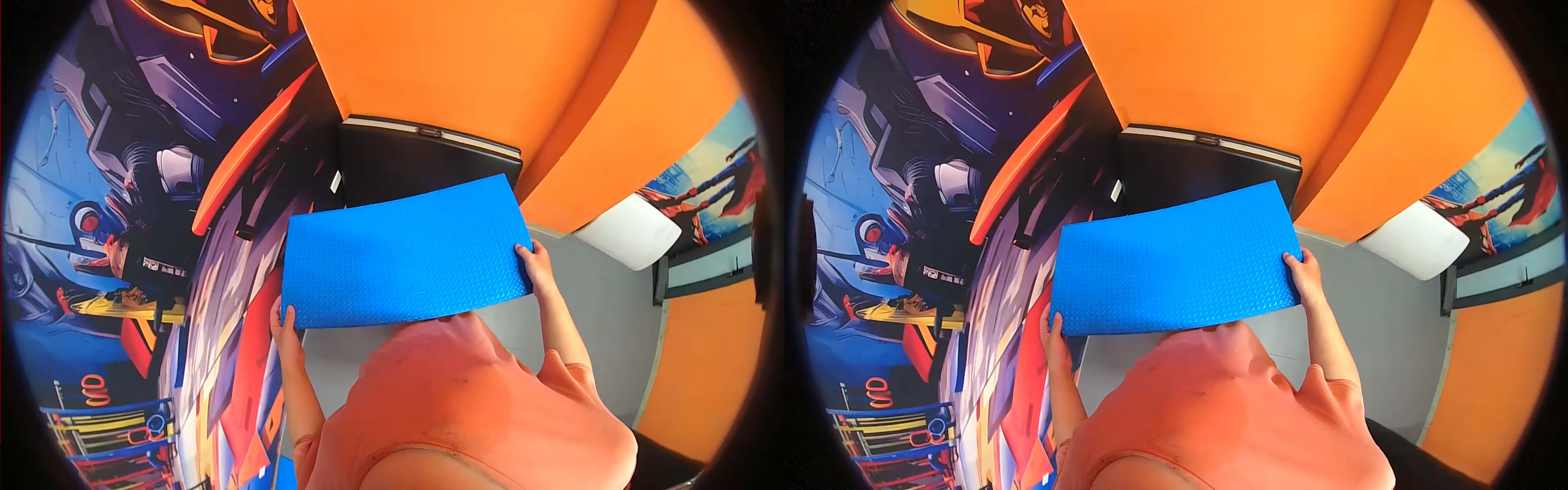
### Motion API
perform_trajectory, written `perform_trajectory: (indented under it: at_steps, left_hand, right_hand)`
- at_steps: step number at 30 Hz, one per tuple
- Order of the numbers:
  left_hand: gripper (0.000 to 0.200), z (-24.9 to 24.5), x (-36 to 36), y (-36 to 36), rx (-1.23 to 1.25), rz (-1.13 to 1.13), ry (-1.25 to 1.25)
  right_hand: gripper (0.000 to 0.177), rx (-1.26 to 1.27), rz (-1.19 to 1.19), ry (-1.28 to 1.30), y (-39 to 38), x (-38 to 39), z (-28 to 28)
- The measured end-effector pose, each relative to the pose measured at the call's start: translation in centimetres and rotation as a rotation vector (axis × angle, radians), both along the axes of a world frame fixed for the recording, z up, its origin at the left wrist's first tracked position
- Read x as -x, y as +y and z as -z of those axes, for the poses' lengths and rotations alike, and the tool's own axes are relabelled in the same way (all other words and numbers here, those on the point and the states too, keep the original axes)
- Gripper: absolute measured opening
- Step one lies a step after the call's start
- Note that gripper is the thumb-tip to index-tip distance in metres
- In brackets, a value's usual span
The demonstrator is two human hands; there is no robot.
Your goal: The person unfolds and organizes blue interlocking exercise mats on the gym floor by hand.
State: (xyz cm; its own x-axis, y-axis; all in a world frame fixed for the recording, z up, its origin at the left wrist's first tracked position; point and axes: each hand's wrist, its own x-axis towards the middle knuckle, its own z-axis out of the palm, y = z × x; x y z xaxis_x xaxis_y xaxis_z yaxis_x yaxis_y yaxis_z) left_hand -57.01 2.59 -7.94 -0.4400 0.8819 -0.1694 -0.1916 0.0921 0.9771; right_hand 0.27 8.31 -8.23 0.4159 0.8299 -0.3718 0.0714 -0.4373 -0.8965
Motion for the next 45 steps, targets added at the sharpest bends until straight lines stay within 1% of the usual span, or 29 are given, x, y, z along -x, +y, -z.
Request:
perform_trajectory:
  at_steps: [1,3,5,6,7,9,10,12,13,14,15,16,17,18,20,22,24,25,27,30,31,33,34,35,38,40,42,44,45]
  left_hand:
    - [0.050,-0.1,1.2,0.2,-0.008,0.060,0.076]
    - [0.052,-0.2,3.5,0.0,-0.017,0.072,0.085]
    - [0.054,0.6,6.8,-0.7,0.053,0.248,-0.041]
    - [0.059,2.0,9.2,-0.7,0.095,0.348,-0.042]
    - [0.059,1.5,9.7,-0.7,0.093,0.357,-0.047]
    - [0.063,-0.4,10.1,-0.4,0.376,0.407,-0.103]
    - [0.063,0.3,10.4,-0.2,0.383,0.414,-0.107]
    - [0.067,3.3,10.6,1.0,0.456,0.450,0.173]
    - [0.067,5.7,10.9,1.6,0.459,0.464,0.172]
    - [0.065,8.4,11.0,2.4,0.419,0.465,0.279]
    - [0.064,9.8,10.9,3.4,0.371,0.466,0.385]
    - [0.054,6.1,8.4,3.9,0.348,0.484,0.402]
    - [0.054,5.7,7.7,5.1,0.332,0.498,0.400]
    - [0.049,5.6,6.8,6.2,0.282,0.510,0.363]
    - [0.041,5.5,5.3,8.2,0.210,0.505,0.302]
    - [0.041,5.9,4.8,10.8,0.105,0.511,0.342]
    - [0.041,4.1,3.4,12.9,0.037,0.498,0.398]
    - [0.039,4.4,3.4,14.3,0.002,0.509,0.354]
    - [0.037,2.5,2.6,16.4,-0.011,0.524,0.402]
    - [0.034,1.9,1.6,19.8,-0.104,0.518,0.431]
    - [0.034,1.7,1.4,20.9,-0.098,0.515,0.434]
    - [0.033,1.1,0.9,22.6,-0.106,0.527,0.533]
    - [0.033,-0.6,0.1,22.8,-0.087,0.519,0.616]
    - [0.033,-0.6,0.0,23.3,-0.082,0.523,0.620]
    - [0.034,-0.8,-0.2,25.2,-0.105,0.513,0.670]
    - [0.035,-0.4,0.0,26.3,-0.080,0.522,0.686]
    - [0.036,0.5,0.1,27.5,-0.089,0.551,0.720]
    - [0.037,0.5,-0.4,27.7,-0.093,0.584,0.750]
    - [0.038,0.4,-0.8,27.9,-0.081,0.578,0.830]
  right_hand:
    - [0.045,-0.025,0.040,0.000,-1.0,0.8,0.4]
    - [0.044,-0.060,0.089,0.014,-2.9,2.3,1.1]
    - [0.043,-0.089,0.139,0.021,-4.9,3.6,1.5]
    - [0.042,-0.114,0.155,-0.015,-5.8,4.2,1.5]
    - [0.041,-0.139,0.171,-0.051,-6.8,4.7,1.5]
    - [0.042,-0.128,0.187,-0.051,-8.8,6.1,0.1]
    - [0.041,-0.134,0.193,-0.070,-9.9,6.7,-0.3]
    - [0.041,-0.134,0.210,-0.093,-11.6,7.4,-0.6]
    - [0.041,-0.131,0.232,-0.110,-12.3,7.6,-0.7]
    - [0.042,-0.133,0.256,-0.128,-12.9,7.6,-0.9]
    - [0.042,-0.138,0.272,-0.132,-13.3,7.4,-0.8]
    - [0.043,-0.129,0.294,-0.160,-13.7,7.0,-0.4]
    - [0.044,-0.122,0.314,-0.188,-13.8,6.7,-0.2]
    - [0.044,-0.133,0.326,-0.198,-13.7,6.5,-0.5]
    - [0.044,-0.134,0.383,-0.143,-13.4,6.0,-1.0]
    - [0.044,-0.167,0.399,-0.116,-12.3,4.6,-0.1]
    - [0.044,-0.170,0.414,-0.065,-11.1,3.7,-0.2]
    - [0.044,-0.170,0.408,-0.066,-10.2,3.5,-0.3]
    - [0.044,-0.197,0.415,-0.037,-8.1,2.8,-0.3]
    - [0.045,-0.242,0.394,-0.035,-4.8,1.8,0.4]
    - [0.045,-0.238,0.390,-0.031,-3.9,1.7,0.6]
    - [0.045,-0.242,0.382,-0.126,-2.3,1.8,0.3]
    - [0.046,-0.241,0.390,-0.121,-1.7,2.2,-0.3]
    - [0.046,-0.236,0.392,-0.117,-1.4,2.0,0.0]
    - [0.046,-0.235,0.427,-0.122,-0.3,1.3,2.3]
    - [0.047,-0.195,0.415,-0.317,-0.2,0.7,4.6]
    - [0.046,-0.199,0.422,-0.305,-0.1,0.6,6.0]
    - [0.046,-0.194,0.429,-0.298,-0.7,1.1,6.2]
    - [0.045,-0.204,0.447,-0.356,-0.7,1.5,6.3]
